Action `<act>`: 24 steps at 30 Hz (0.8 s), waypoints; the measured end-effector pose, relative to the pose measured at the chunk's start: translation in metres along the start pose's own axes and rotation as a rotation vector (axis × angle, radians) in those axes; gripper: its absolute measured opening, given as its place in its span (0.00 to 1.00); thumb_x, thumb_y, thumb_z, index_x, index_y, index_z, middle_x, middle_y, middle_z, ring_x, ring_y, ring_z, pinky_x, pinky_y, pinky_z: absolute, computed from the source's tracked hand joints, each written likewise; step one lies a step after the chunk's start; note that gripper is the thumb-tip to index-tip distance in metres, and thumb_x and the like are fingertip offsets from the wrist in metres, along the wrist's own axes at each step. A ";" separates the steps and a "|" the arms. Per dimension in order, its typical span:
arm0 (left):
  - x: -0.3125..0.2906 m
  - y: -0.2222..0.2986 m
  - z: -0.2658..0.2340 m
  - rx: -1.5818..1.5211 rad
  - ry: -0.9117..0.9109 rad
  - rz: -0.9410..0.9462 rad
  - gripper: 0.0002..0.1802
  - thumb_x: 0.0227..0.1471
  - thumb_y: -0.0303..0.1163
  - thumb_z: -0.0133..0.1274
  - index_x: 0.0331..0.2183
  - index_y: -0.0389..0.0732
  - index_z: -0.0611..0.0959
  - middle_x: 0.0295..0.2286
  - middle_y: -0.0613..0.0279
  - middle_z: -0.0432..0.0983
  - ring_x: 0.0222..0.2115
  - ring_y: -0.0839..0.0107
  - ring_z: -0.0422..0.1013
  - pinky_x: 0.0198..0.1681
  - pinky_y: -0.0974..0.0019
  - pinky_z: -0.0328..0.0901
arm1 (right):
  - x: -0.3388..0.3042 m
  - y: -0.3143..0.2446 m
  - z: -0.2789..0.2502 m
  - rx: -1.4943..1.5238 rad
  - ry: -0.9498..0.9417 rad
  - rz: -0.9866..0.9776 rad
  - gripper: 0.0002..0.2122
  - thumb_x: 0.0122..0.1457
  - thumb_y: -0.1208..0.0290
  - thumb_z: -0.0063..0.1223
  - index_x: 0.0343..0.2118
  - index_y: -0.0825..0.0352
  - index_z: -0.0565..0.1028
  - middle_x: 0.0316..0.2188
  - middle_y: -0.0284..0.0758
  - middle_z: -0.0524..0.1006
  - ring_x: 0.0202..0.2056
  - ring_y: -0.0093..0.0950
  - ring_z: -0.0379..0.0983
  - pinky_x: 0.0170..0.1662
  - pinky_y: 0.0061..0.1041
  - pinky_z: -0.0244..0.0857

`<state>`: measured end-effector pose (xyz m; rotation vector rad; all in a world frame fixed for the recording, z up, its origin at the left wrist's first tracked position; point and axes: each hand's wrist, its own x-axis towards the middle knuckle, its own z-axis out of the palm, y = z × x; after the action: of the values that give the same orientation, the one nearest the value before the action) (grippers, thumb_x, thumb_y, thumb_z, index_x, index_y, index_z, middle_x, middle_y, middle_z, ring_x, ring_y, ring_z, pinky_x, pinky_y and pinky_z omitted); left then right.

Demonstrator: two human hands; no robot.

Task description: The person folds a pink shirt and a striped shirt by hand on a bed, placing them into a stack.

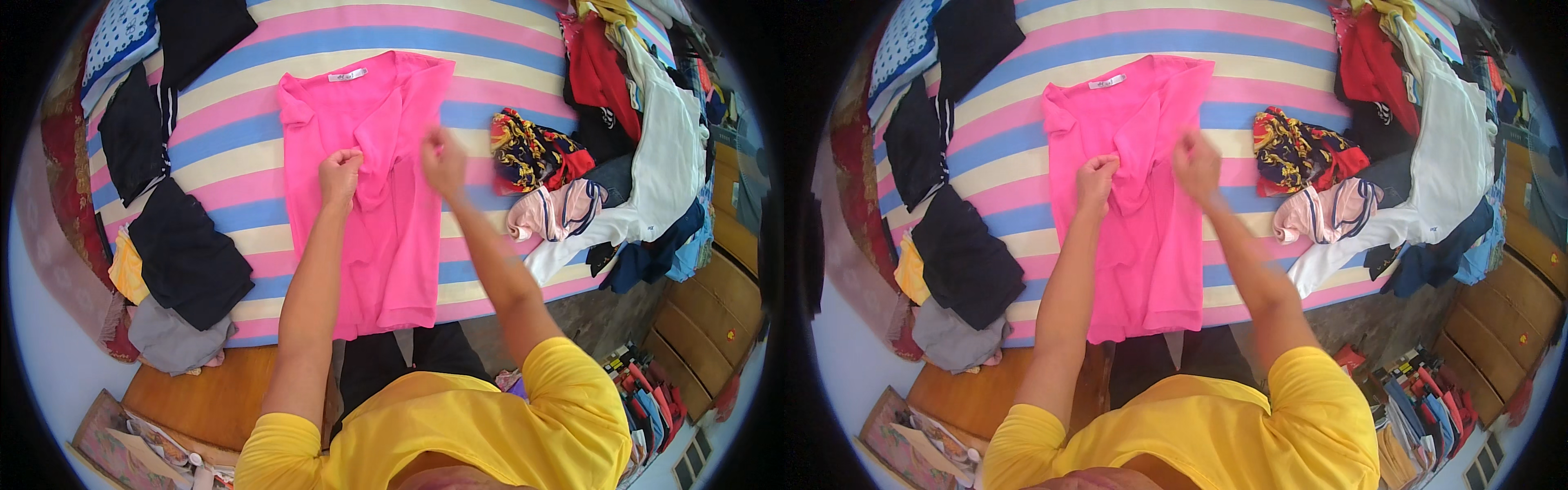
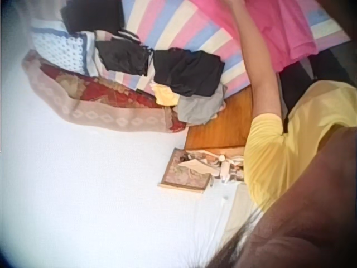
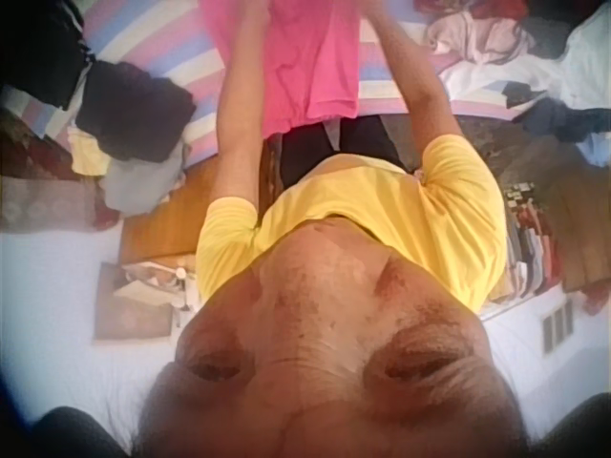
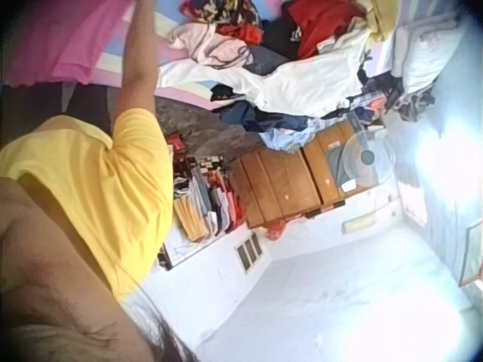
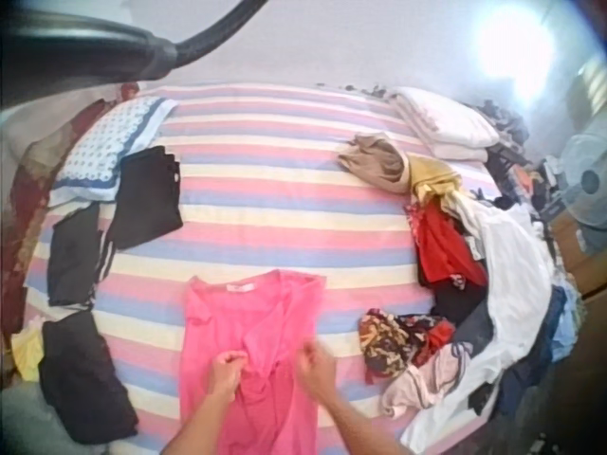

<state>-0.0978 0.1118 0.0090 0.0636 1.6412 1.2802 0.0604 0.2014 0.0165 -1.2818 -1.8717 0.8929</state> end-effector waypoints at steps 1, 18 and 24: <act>-0.003 0.002 -0.003 0.018 0.052 0.055 0.05 0.41 0.23 0.55 0.27 0.37 0.78 0.21 0.69 0.70 0.23 0.82 0.64 0.25 0.77 0.60 | 0.030 0.007 -0.003 -0.200 -0.049 -0.010 0.12 0.49 0.74 0.44 0.38 0.64 0.72 0.21 0.43 0.74 0.24 0.41 0.72 0.27 0.36 0.64; -0.091 -0.010 -0.028 0.254 0.417 0.508 0.04 0.42 0.19 0.51 0.26 0.35 0.78 0.22 0.65 0.68 0.24 0.77 0.63 0.28 0.74 0.60 | 0.144 0.007 0.044 -0.151 -0.373 -0.076 0.11 0.49 0.67 0.44 0.34 0.64 0.73 0.29 0.40 0.77 0.32 0.37 0.73 0.35 0.34 0.67; -0.107 -0.002 -0.023 0.450 0.397 0.694 0.08 0.40 0.18 0.51 0.28 0.37 0.78 0.24 0.62 0.68 0.24 0.71 0.65 0.27 0.70 0.61 | 0.096 0.021 0.018 0.316 -0.446 0.583 0.17 0.53 0.59 0.47 0.41 0.67 0.71 0.31 0.37 0.76 0.30 0.29 0.73 0.35 0.29 0.66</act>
<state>-0.0613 0.0338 0.0766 0.7496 2.3503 1.4513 0.0283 0.2951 0.0047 -1.5364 -1.5768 1.8281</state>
